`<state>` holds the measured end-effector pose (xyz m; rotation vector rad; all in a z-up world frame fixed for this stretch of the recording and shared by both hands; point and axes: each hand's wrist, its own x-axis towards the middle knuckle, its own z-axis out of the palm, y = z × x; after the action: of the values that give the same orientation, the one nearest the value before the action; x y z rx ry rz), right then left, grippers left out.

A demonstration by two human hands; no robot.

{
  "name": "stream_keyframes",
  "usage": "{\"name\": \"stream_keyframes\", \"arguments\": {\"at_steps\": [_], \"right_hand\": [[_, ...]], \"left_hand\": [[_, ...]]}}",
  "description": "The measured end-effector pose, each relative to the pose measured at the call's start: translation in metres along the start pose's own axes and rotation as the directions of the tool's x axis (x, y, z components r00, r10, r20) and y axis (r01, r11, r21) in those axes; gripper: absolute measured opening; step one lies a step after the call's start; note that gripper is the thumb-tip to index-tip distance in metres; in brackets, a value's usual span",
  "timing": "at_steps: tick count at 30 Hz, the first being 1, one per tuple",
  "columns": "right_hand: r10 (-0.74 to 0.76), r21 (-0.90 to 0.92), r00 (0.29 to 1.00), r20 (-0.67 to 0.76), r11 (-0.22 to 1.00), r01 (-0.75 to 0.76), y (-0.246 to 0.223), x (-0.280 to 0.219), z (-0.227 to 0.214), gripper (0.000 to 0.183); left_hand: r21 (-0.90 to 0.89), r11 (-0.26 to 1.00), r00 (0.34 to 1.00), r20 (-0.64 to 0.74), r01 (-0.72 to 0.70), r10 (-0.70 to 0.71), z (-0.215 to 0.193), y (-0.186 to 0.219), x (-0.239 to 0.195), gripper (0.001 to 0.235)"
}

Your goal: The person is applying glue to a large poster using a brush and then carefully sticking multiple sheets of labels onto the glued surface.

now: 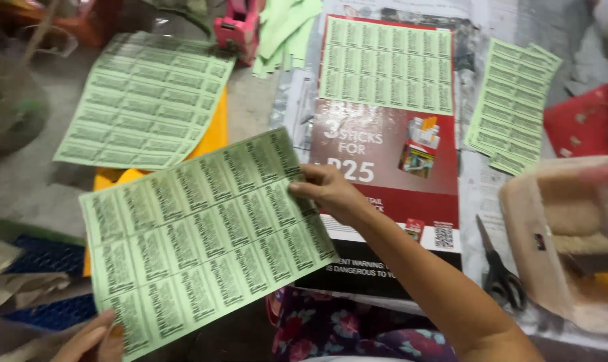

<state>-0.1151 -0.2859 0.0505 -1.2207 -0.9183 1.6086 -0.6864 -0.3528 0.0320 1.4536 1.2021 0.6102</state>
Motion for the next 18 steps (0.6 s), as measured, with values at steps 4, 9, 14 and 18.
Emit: {"name": "stream_keyframes", "arguments": {"at_steps": [4, 9, 14, 18], "right_hand": [[-0.102, -0.012, 0.974, -0.203, 0.995, 0.102, 0.002, -0.052, -0.068, 0.032], [-0.218, -0.211, 0.821, -0.528, 0.970, 0.122, -0.006, -0.116, -0.125, 0.038], [-0.196, -0.249, 0.717, -0.669, 0.968, 0.032, 0.008, -0.143, -0.166, 0.031], [-0.317, -0.309, 0.649, -0.692, 0.942, 0.131, 0.035, -0.135, -0.210, 0.031]], "left_hand": [[0.349, 0.886, 0.738, -0.501, -0.306, 0.452, 0.196, 0.119, 0.064, 0.021], [0.270, 0.880, 0.825, -0.323, -0.390, 0.464, 0.264, 0.140, 0.131, 0.016], [0.185, 0.864, 0.854, -0.156, -0.468, 0.496, 0.318, 0.151, 0.181, 0.021], [0.184, 0.876, 0.862, -0.178, -0.445, 0.475, 0.349, 0.161, 0.218, 0.016]]}}
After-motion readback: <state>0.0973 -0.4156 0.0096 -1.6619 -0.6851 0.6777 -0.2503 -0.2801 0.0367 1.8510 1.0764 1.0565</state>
